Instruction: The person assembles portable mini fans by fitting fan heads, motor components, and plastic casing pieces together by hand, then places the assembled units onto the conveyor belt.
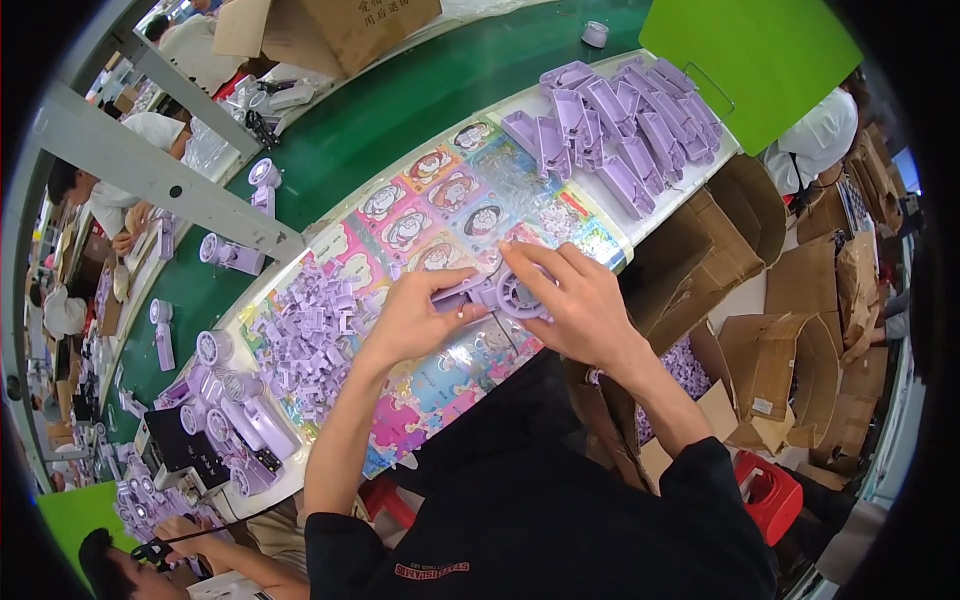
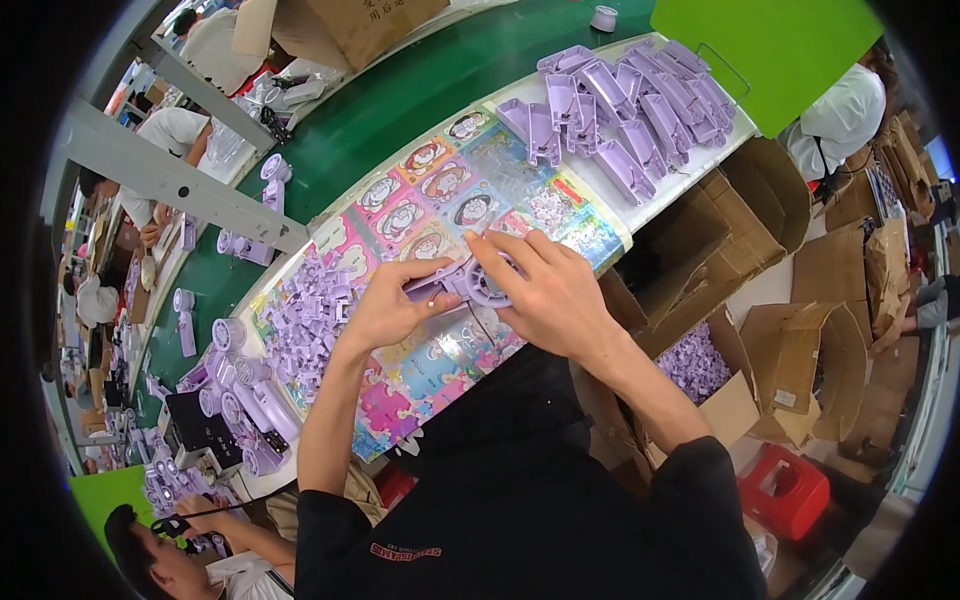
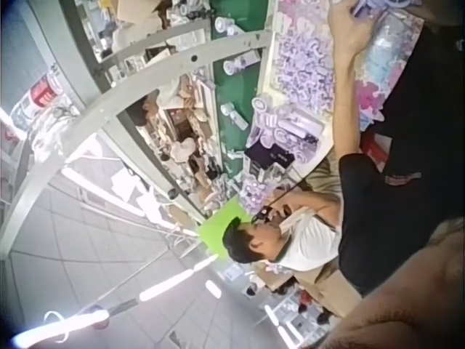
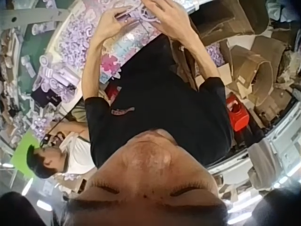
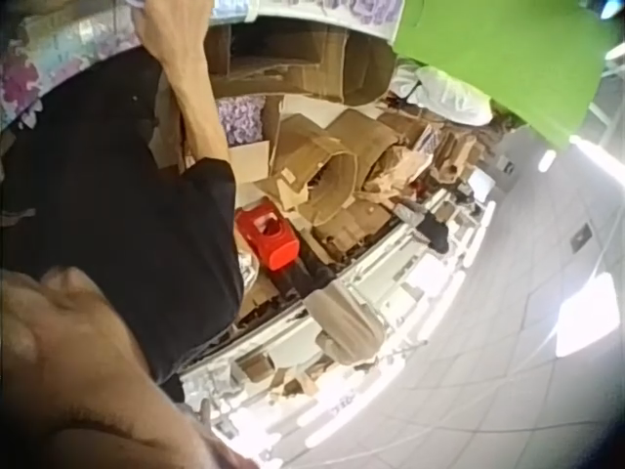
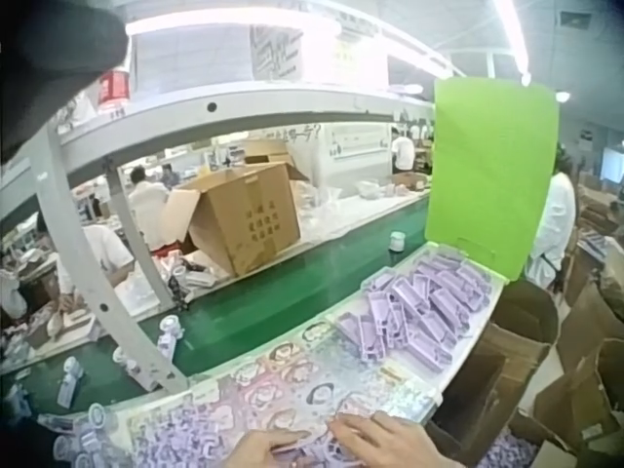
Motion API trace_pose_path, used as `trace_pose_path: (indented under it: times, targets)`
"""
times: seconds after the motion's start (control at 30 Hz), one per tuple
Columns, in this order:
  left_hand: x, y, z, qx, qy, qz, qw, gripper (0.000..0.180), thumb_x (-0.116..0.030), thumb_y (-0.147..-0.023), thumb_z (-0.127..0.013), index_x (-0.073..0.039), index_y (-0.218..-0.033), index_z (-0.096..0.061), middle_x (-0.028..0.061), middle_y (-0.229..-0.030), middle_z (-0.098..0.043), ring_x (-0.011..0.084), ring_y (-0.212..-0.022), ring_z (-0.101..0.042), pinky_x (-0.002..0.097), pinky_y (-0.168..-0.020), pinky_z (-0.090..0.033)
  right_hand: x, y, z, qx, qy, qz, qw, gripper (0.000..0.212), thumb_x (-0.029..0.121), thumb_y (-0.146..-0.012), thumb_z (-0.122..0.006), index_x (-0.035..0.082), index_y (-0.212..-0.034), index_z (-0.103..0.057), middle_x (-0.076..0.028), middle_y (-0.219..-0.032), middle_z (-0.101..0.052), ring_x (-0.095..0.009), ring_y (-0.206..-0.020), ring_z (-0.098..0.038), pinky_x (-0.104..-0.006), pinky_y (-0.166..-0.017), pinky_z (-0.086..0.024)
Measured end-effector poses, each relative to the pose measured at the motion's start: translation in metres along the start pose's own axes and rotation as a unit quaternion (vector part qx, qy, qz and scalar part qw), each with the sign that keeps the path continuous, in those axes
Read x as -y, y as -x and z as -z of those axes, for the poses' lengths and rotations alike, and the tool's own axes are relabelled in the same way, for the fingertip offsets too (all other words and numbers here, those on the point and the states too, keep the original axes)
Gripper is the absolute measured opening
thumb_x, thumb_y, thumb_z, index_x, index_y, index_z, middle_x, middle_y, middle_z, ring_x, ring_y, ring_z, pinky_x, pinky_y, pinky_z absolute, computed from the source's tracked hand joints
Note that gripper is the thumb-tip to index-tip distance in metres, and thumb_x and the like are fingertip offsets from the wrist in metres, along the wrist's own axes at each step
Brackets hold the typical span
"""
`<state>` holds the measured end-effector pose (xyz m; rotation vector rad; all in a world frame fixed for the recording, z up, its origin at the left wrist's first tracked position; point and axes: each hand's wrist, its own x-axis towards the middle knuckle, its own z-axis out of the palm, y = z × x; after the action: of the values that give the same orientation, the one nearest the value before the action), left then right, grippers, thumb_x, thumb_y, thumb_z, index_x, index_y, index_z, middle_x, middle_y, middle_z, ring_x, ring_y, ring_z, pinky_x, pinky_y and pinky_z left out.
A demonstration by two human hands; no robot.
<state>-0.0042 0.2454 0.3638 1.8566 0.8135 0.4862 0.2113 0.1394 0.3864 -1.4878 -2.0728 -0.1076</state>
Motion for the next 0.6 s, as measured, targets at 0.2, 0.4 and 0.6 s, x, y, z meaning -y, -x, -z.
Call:
trace_pose_path:
  times: [0.2, 0.4, 0.6]
  targets:
    - [0.011, -0.024, 0.009, -0.018, 0.098, 0.0, 0.995, 0.031, -0.011, -0.082, -0.082, 0.0, -0.11, -0.075, -0.0005, -0.086, -0.071, 0.0073, -0.082, -0.061, 0.0269, -0.077, -0.051, -0.024, -0.017, -0.024, -0.084, -0.089, -0.062, 0.991, 0.072, 0.014, -0.072, -0.084, 0.005, -0.137, -0.055, -0.011, -0.12, -0.065, -0.025, -0.081, -0.063, -0.0368, -0.071, -0.054]
    - [0.076, -0.11, 0.08, -0.278, 0.142, 0.026, 0.95, 0.028, -0.016, -0.082, -0.08, -0.002, -0.106, -0.077, 0.0045, -0.092, -0.076, 0.011, -0.077, -0.066, 0.0293, -0.072, -0.051, -0.052, -0.005, -0.12, -0.03, -0.142, -0.17, 0.975, 0.029, 0.012, -0.086, -0.074, 0.004, -0.112, -0.062, -0.012, -0.095, -0.063, -0.026, -0.075, -0.063, -0.0376, -0.066, -0.051]
    - [0.127, -0.16, 0.149, -0.393, -0.094, 0.245, 0.881, 0.041, -0.042, -0.077, -0.077, -0.012, -0.105, -0.079, 0.018, -0.106, -0.075, 0.0371, -0.101, -0.071, 0.0441, -0.088, -0.055, -0.054, -0.001, -0.124, -0.039, -0.096, -0.168, 0.98, 0.015, 0.008, -0.085, -0.07, 0.003, -0.098, -0.064, -0.015, -0.089, -0.062, -0.032, -0.074, -0.067, -0.0397, -0.064, -0.053]
